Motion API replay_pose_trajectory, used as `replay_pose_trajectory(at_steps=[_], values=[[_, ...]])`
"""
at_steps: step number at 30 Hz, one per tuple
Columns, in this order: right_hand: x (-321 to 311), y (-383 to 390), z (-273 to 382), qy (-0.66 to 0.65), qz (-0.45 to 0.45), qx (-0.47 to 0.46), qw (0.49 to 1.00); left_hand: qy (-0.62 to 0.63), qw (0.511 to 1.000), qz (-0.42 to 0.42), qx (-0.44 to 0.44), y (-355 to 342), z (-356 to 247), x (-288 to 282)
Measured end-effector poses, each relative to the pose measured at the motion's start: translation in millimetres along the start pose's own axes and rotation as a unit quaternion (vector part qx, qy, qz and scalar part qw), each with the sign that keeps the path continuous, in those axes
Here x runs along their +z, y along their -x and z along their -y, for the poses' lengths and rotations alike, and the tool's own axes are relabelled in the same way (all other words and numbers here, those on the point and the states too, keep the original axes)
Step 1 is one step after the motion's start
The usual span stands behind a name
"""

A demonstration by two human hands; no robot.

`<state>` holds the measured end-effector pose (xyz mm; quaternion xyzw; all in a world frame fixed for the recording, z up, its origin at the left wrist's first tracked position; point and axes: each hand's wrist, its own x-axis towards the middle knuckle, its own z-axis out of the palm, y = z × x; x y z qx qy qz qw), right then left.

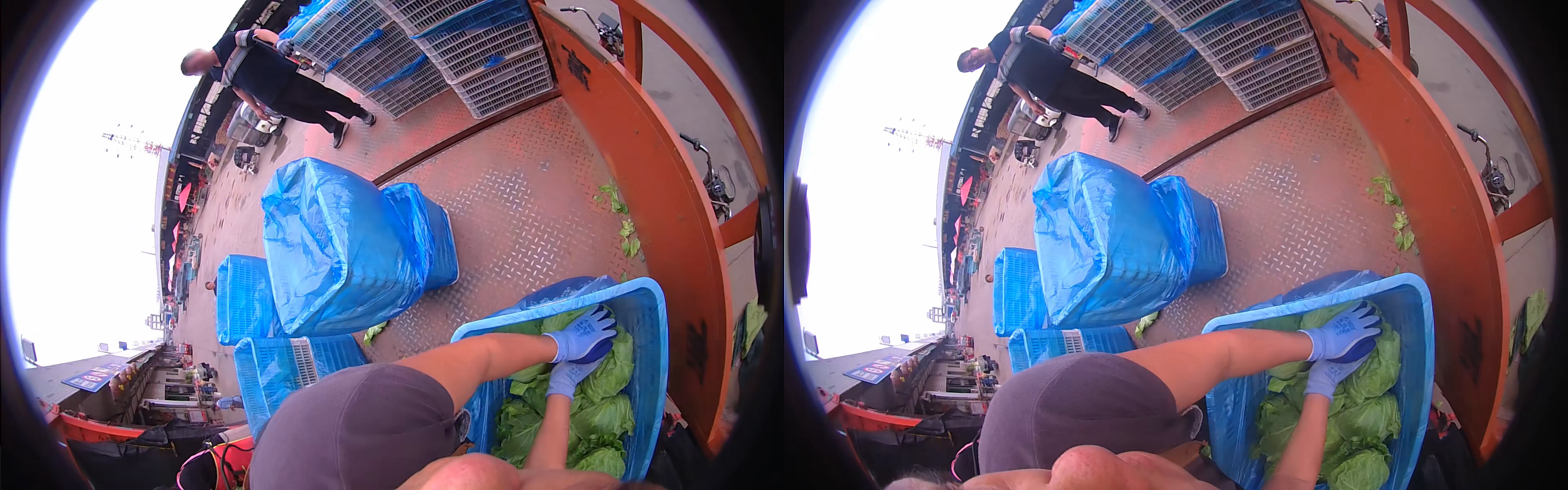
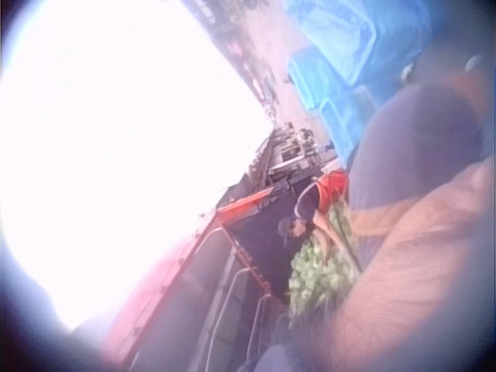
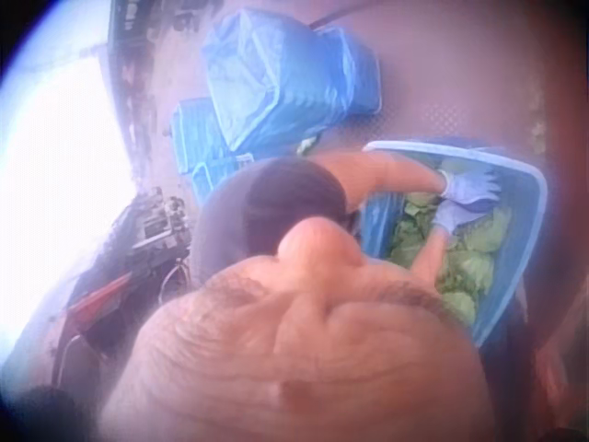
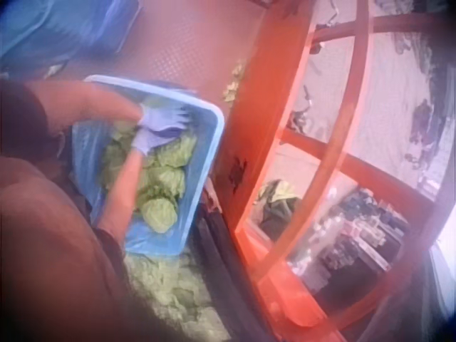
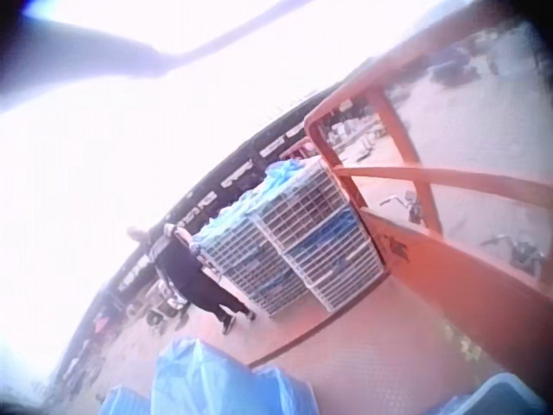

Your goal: The person picks cabbages from a large pile on a truck bed and places them into a blue plastic crate lined with a blue bag. They repeat this process, filling the crate and then moving it aside to continue packing more cabbages.

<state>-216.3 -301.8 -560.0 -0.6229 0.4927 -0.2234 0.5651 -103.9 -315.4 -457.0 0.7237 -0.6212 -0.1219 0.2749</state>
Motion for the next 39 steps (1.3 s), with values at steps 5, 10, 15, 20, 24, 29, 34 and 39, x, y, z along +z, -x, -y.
replay_pose_trajectory(at_steps=[5, 10, 15, 20, 24, 29, 34, 39], values=[[0, -8, 50, 0.519, 0.126, 0.068, 0.842, 0.093, 0.992, 0.029, -0.083, -7, 27, 32], [26, -12, 0, 0.345, 0.063, -0.02, 0.936, 0.03, 0.998, 0.044, -0.021, -4, 54, 35], [-8, -1, 136, 0.407, 0.148, -0.038, 0.901, 0.009, 0.971, 0.189, -0.144, -10, 60, 13], [-185, 150, 204, 0.181, -0.198, -0.128, 0.955, 0.289, 0.947, 0.132, -0.05, -27, -61, -116], [-298, 405, 176, 0.02, -0.551, 0.261, 0.792, 0.235, 0.92, 0.309, 0.061, 42, -118, -140], [-197, 736, 83, 0.208, -0.617, 0.59, 0.478, 0.213, 0.8, 0.501, 0.251, 129, -224, -131], [-95, 818, -5, -0.049, -0.682, 0.625, 0.377, 0.257, 0.705, 0.588, 0.302, 205, -325, -103], [-138, 795, -31, -0.089, -0.609, 0.675, 0.406, 0.312, 0.63, 0.647, 0.294, 395, -443, 10]])
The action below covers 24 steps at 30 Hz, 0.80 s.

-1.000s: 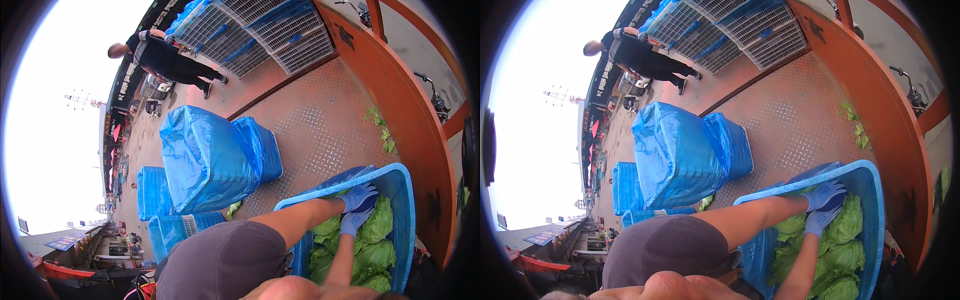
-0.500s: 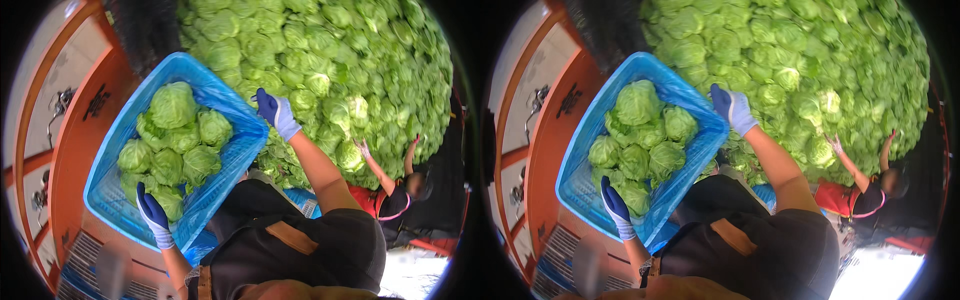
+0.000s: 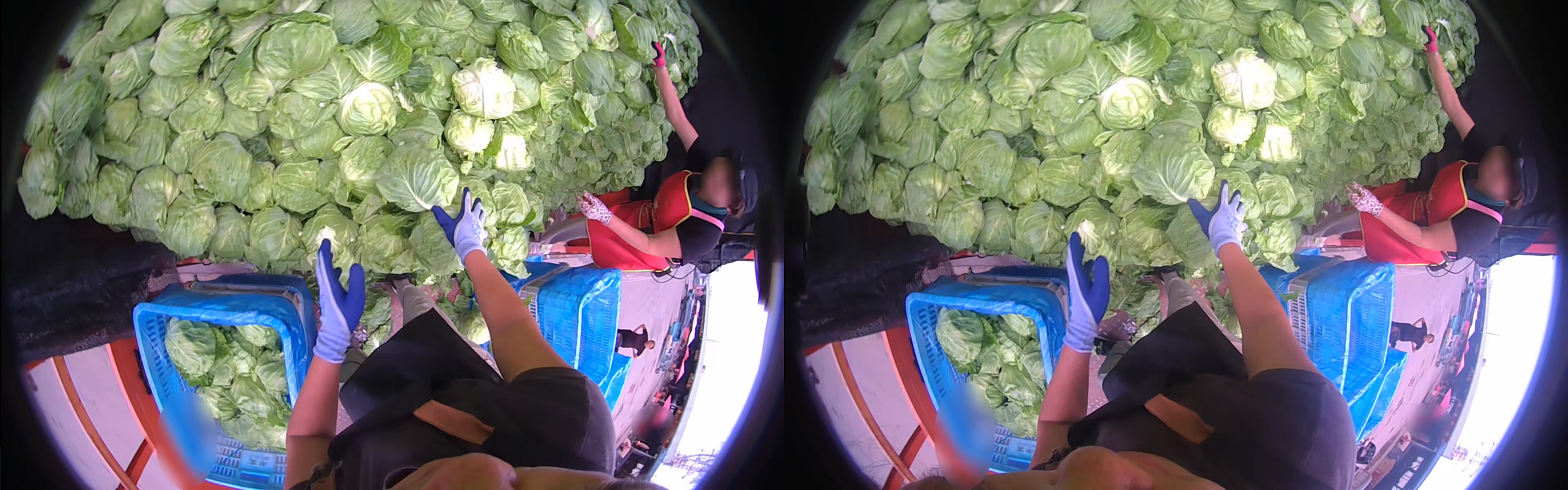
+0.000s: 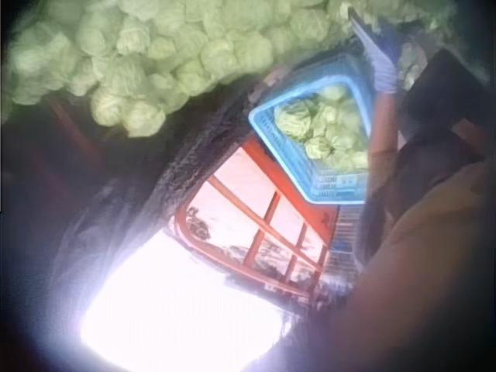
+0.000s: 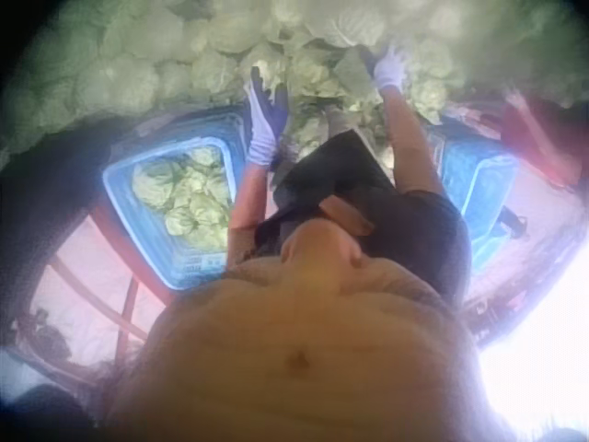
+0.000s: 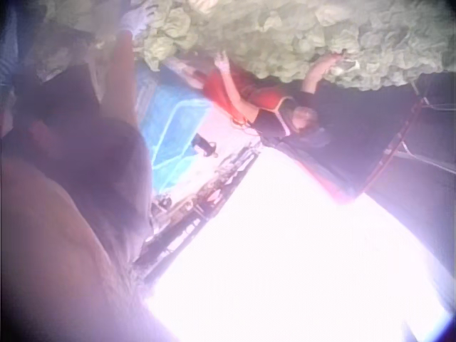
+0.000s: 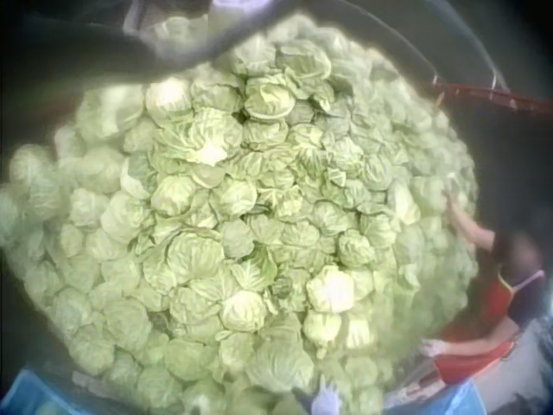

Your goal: The person picks cabbages from a large pile on a truck bed and places them into a blue plastic crate lined with a blue bag. They repeat this process, filling the crate and then moving it aside to continue packing more cabbages.

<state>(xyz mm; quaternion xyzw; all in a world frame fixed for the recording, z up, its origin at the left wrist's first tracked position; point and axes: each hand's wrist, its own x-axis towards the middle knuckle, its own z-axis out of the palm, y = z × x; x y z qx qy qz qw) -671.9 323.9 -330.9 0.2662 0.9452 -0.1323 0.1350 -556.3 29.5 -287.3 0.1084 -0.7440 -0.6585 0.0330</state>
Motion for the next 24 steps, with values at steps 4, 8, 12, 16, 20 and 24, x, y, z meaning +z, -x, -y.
replay_pose_trajectory(at_steps=[4, 8, 12, 16, 20, 24], values=[[-17, -32, -17, 0.041, 0.071, -0.042, 0.996, -0.113, 0.987, 0.029, 0.113, -116, 13, 113], [-25, -57, -10, -0.128, 0.107, -0.231, 0.959, -0.159, 0.98, 0.112, 0.041, -176, 62, 178], [-5, -104, 6, -0.466, 0.167, -0.165, 0.853, -0.154, 0.984, 0.085, 0.022, -176, 63, 199], [46, -154, -54, -0.747, 0.305, -0.067, 0.587, -0.232, 0.954, 0.178, 0.063, -171, -10, 206], [17, -168, -72, -0.817, 0.403, -0.158, 0.382, -0.053, 0.973, 0.215, 0.063, -157, -107, 147], [-47, -109, -27, -0.61, 0.328, -0.322, 0.645, 0.063, 0.996, 0.032, -0.052, -140, -126, 32]])
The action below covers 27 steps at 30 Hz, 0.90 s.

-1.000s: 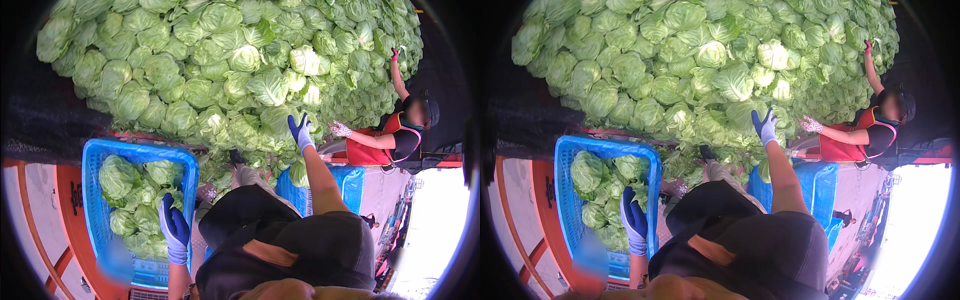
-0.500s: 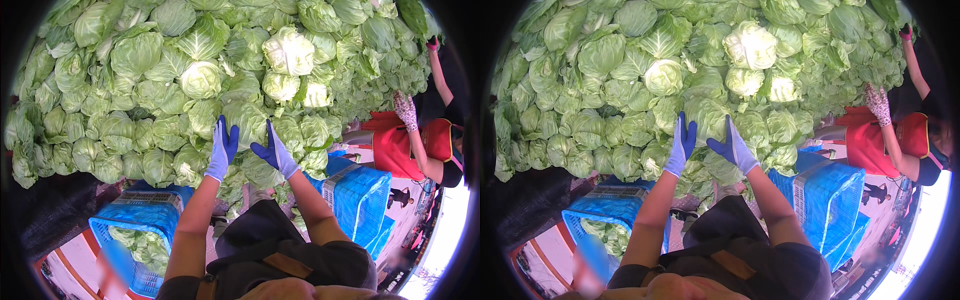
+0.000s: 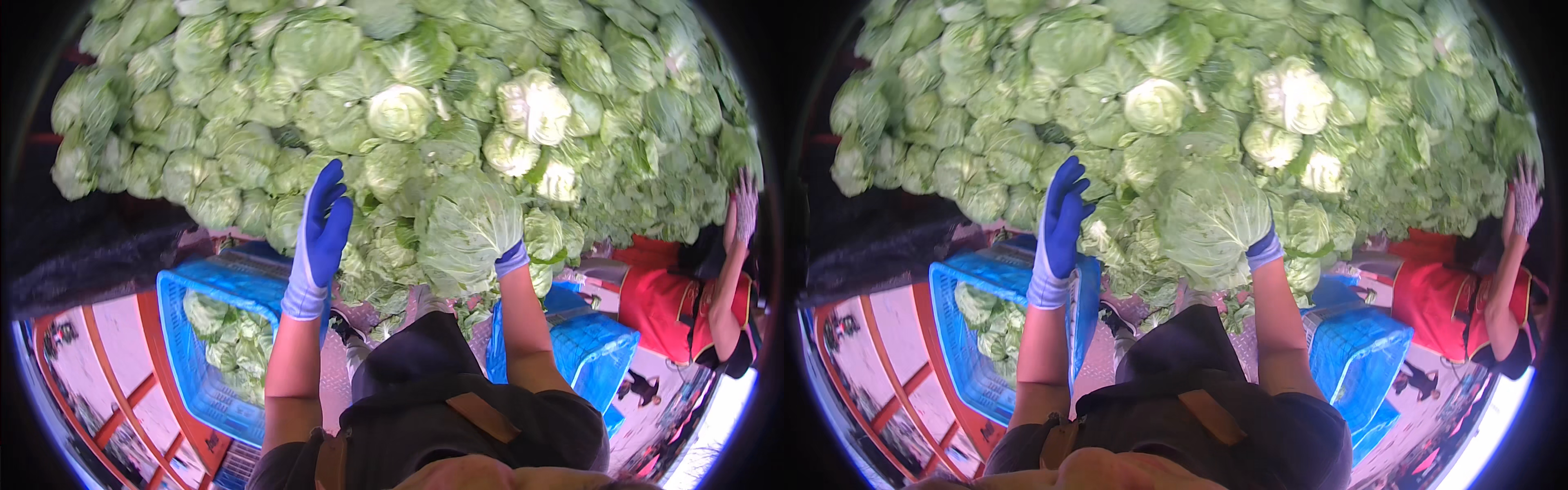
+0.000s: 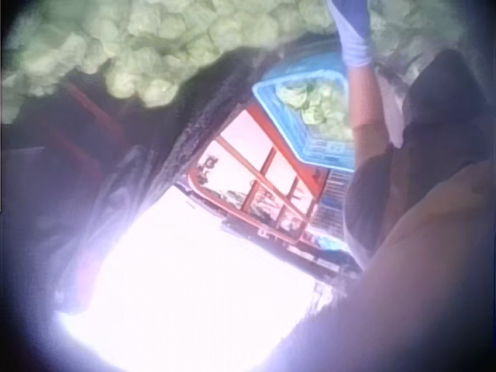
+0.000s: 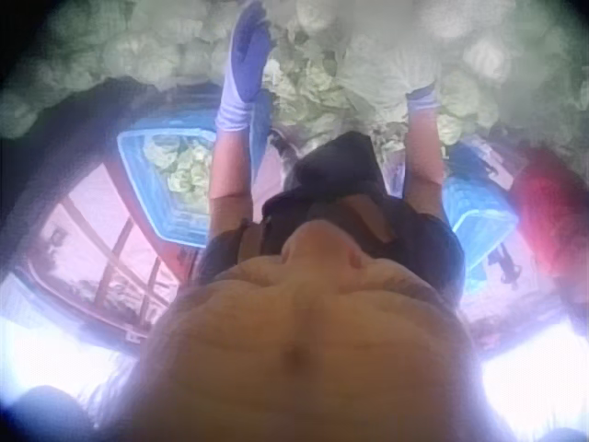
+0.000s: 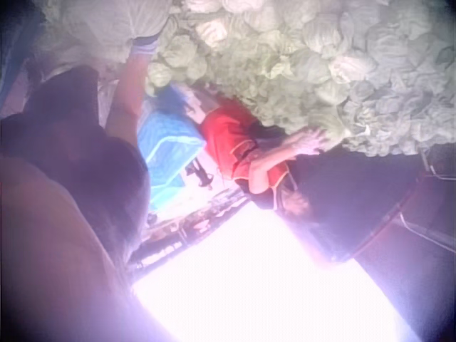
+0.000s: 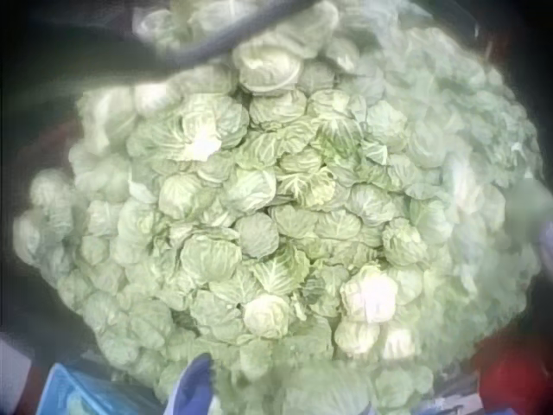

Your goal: The person picks cabbages from a large pile on a truck bed and places them into a blue plastic crate lined with a blue bag. They repeat this process, filling the crate and then moving it aside to continue packing more cabbages.

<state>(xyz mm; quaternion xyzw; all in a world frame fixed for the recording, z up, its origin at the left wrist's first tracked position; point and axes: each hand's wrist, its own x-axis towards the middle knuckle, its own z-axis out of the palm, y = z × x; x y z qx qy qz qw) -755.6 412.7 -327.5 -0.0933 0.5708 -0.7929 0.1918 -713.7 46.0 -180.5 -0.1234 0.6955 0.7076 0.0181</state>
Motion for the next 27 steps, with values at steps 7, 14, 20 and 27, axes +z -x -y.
replay_pose_trajectory(at_steps=[7, 14, 20, 27], values=[[230, -6, 6, -0.144, 0.142, 0.286, 0.937, 0.434, 0.888, 0.054, -0.142, 146, 71, -90], [359, 14, 10, 0.069, 0.331, 0.373, 0.864, 0.659, 0.738, -0.125, -0.067, 340, 139, -234], [184, 48, 60, 0.232, 0.002, 0.335, 0.913, 0.116, 0.944, -0.297, -0.085, 292, 262, -249], [85, 97, 78, 0.204, -0.165, 0.345, 0.901, 0.354, 0.884, -0.198, -0.234, 252, 297, -252]])
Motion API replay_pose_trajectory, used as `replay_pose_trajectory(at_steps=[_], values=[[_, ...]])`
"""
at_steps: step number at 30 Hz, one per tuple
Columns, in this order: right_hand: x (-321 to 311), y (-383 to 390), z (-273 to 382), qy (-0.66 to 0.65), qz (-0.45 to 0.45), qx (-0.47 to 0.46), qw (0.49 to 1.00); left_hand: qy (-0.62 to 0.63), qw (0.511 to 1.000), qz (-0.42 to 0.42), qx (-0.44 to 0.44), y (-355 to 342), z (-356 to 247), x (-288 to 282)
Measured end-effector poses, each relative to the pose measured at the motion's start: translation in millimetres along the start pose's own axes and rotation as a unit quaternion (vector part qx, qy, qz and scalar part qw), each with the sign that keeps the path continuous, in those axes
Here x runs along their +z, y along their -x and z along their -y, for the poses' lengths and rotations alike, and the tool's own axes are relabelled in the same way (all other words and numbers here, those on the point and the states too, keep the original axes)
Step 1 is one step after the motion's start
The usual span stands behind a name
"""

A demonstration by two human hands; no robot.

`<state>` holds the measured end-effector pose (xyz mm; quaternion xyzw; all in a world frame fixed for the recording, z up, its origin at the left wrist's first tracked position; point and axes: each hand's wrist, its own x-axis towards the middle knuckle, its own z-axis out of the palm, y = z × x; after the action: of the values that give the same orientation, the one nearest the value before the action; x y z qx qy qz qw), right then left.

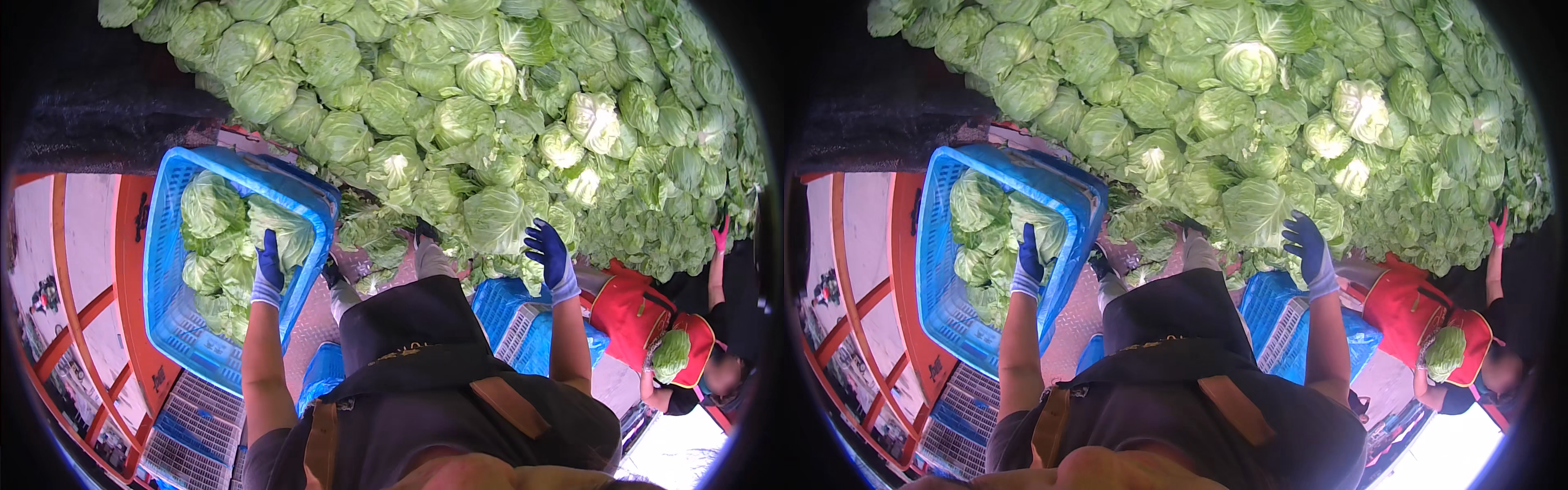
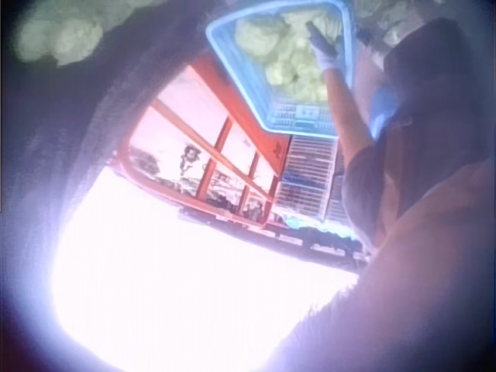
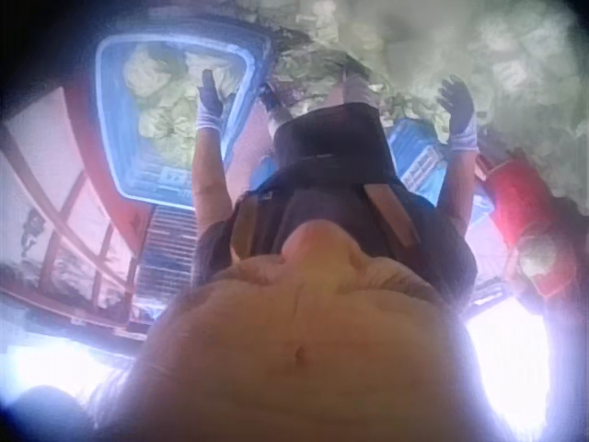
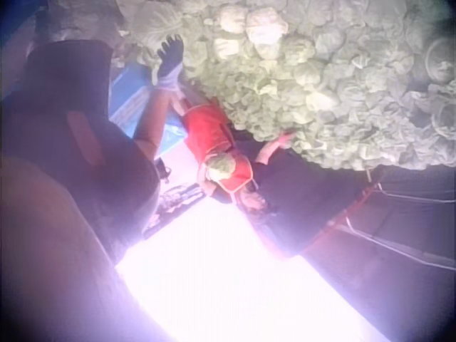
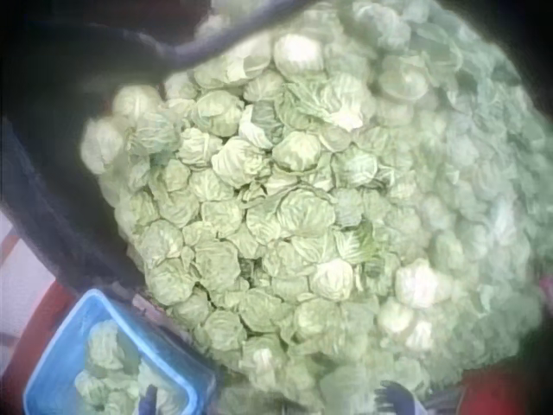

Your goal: The person picks cabbages from a large pile on a truck bed and places them into a blue plastic crate lined with a blue bag. They repeat this process, filling the crate and then moving it aside to continue packing more cabbages.

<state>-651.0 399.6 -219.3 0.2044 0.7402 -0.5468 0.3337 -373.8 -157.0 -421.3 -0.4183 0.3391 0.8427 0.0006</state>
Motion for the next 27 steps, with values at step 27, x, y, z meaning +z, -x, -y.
replay_pose_trajectory(at_steps=[27], values=[[474, 15, 114, 0.125, 0.394, -0.131, 0.901, -0.018, 0.989, -0.146, 0.01, 66, -38, -12]])
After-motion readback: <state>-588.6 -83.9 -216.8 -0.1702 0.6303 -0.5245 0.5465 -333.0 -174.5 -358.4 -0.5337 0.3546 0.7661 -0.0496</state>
